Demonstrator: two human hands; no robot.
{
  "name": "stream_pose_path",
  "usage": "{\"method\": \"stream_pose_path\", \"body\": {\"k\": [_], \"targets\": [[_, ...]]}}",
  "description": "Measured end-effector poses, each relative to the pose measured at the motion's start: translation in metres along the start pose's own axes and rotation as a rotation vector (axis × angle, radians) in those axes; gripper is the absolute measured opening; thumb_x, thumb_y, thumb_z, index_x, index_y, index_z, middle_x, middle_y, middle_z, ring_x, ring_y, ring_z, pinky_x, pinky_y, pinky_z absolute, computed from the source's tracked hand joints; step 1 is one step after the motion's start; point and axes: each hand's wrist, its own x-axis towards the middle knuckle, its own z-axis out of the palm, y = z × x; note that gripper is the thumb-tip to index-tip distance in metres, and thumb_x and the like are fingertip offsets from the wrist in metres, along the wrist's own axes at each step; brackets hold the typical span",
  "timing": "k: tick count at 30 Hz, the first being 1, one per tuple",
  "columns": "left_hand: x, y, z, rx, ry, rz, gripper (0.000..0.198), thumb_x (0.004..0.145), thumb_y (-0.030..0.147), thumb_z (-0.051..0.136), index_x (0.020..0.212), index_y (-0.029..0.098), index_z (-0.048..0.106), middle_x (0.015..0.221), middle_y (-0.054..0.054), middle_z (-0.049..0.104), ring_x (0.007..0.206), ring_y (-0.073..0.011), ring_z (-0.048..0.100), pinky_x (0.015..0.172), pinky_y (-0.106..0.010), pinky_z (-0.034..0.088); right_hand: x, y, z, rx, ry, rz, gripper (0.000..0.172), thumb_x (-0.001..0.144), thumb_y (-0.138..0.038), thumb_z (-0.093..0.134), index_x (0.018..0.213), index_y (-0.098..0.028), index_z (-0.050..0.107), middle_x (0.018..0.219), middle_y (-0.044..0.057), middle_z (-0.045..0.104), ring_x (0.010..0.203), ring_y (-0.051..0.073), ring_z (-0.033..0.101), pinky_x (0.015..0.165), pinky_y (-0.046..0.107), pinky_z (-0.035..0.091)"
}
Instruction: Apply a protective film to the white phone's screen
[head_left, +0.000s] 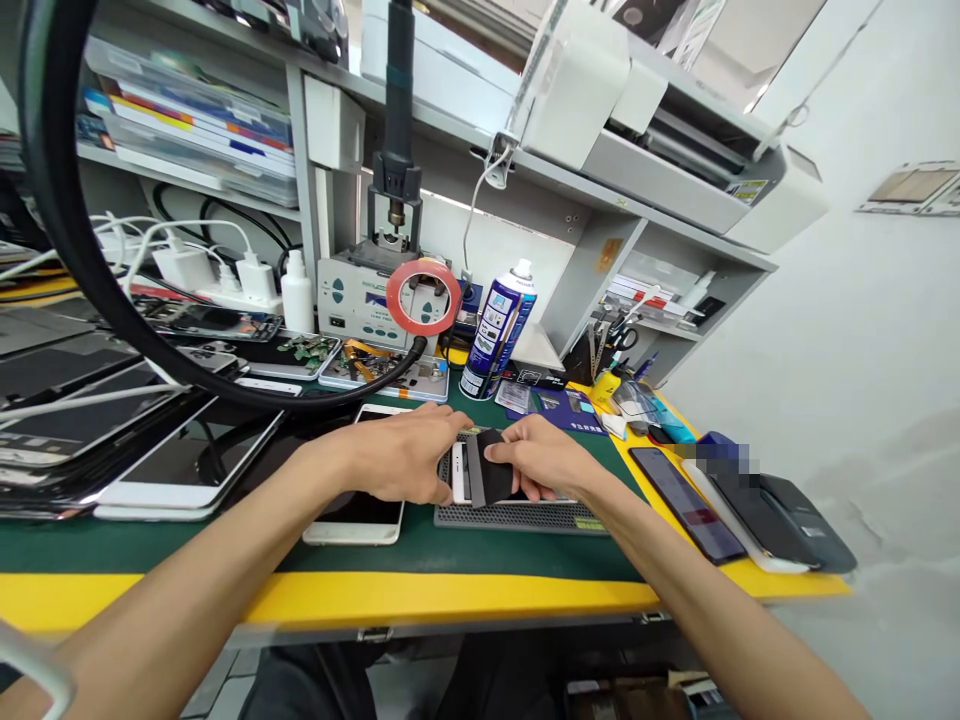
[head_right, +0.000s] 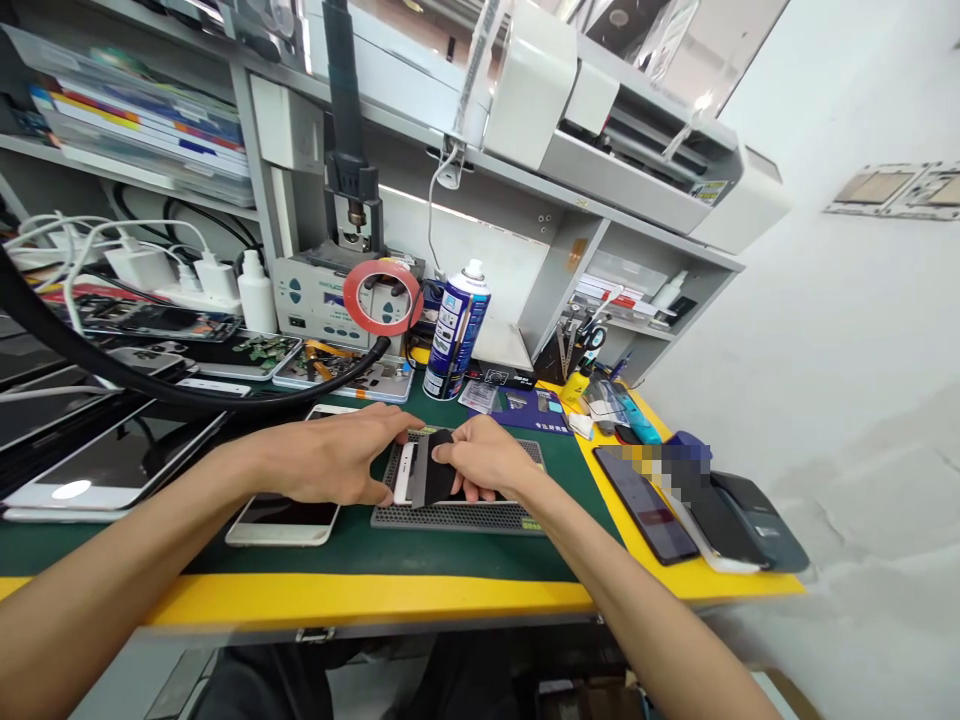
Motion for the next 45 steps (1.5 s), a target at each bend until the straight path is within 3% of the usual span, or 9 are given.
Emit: {"method": "stream_pose_path", "body": {"k": [11,19,22,25,28,33,37,41,45], "targets": [[0.001,-0.004,0.0,0.0,-0.021,-0.005,0.064,0.073,0.04,0.068,0.131,0.019,0.05,0.126,-0.012,0.06,0.117,-0.0318,0.057,0.092,-0.036,0.048,0.002,-0.006,0.007,0.055,-0.062,-0.055,0.039,0.087,-0.034,0.058,0.051,-0.018,0.053,0.036,0.0,0.055,0.023,0.008,0.037,0.027,0.019,0.027],[-0.001,-0.001,0.0,0.014,-0.027,-0.011,0.072,0.072,0.047,0.068,0.135,0.018,0.048,0.128,-0.013,0.058,0.121,-0.0321,0.055,0.096,-0.037,0.047,-0.021,0.004,-0.049,0.083,0.158,-0.125,0.03,0.084,-0.037,0.062,0.064,-0.02,0.049,0.047,0.001,0.062,0.036,0.011,0.053,0.038,0.019,0.038],[-0.001,0.0,0.001,0.023,-0.022,-0.017,0.077,0.071,0.052,0.069,0.136,0.017,0.047,0.128,-0.013,0.058,0.123,-0.0331,0.054,0.097,-0.037,0.046,-0.031,0.017,-0.065,-0.008,0.189,-0.13,0.037,0.08,-0.039,0.068,0.062,-0.021,0.042,0.049,-0.004,0.054,0.046,0.014,0.061,0.046,0.021,0.042],[0.0,-0.001,0.003,0.035,-0.005,-0.007,0.082,0.071,0.054,0.068,0.14,0.016,0.045,0.131,-0.013,0.058,0.125,-0.0323,0.053,0.1,-0.036,0.045,-0.042,0.028,-0.073,-0.107,0.23,-0.224,0.046,0.078,-0.041,0.071,0.063,-0.023,0.032,0.055,-0.009,0.037,0.048,0.011,0.055,0.05,0.023,0.04],[0.001,-0.001,0.005,0.033,-0.001,-0.004,0.082,0.072,0.054,0.067,0.141,0.016,0.044,0.131,-0.012,0.058,0.131,-0.0338,0.047,0.102,-0.037,0.043,-0.054,0.032,-0.074,-0.266,0.35,-0.36,0.041,0.083,-0.04,0.067,0.064,-0.022,0.035,0.06,-0.008,0.035,0.052,0.01,0.042,0.051,0.024,0.034],[0.002,0.002,0.007,0.025,0.027,-0.002,0.079,0.07,0.052,0.068,0.139,0.019,0.047,0.125,-0.01,0.061,0.126,-0.034,0.05,0.097,-0.038,0.046,-0.071,0.038,-0.051,-0.592,0.537,-0.572,0.017,0.095,-0.021,0.049,0.091,-0.019,0.066,0.086,0.004,0.065,0.078,0.018,0.059,0.068,0.03,0.046],[0.004,0.005,0.01,0.039,0.055,0.036,0.073,0.071,0.05,0.068,0.135,0.02,0.05,0.119,-0.009,0.064,0.117,-0.032,0.055,0.095,-0.038,0.046,-0.076,0.056,-0.008,-0.84,0.642,-0.822,0.032,0.093,-0.005,0.043,0.116,-0.01,0.065,0.108,0.014,0.069,0.099,0.024,0.064,0.088,0.037,0.052],[0.004,0.005,0.011,0.043,0.048,0.046,0.074,0.073,0.05,0.067,0.137,0.019,0.049,0.131,-0.012,0.06,0.127,-0.0333,0.049,0.101,-0.04,0.043,-0.077,0.072,0.028,-1.057,0.67,-0.985,0.034,0.093,-0.001,0.043,0.12,-0.005,0.063,0.113,0.017,0.071,0.1,0.027,0.066,0.09,0.043,0.054],[0.003,0.006,0.009,0.025,0.031,0.027,0.08,0.074,0.05,0.067,0.143,0.017,0.044,0.134,-0.012,0.058,0.13,-0.0334,0.046,0.103,-0.04,0.042,-0.072,0.074,0.038,-1.125,0.689,-1.016,0.038,0.091,0.002,0.039,0.12,-0.003,0.063,0.115,0.018,0.072,0.102,0.028,0.068,0.087,0.044,0.057]]}}
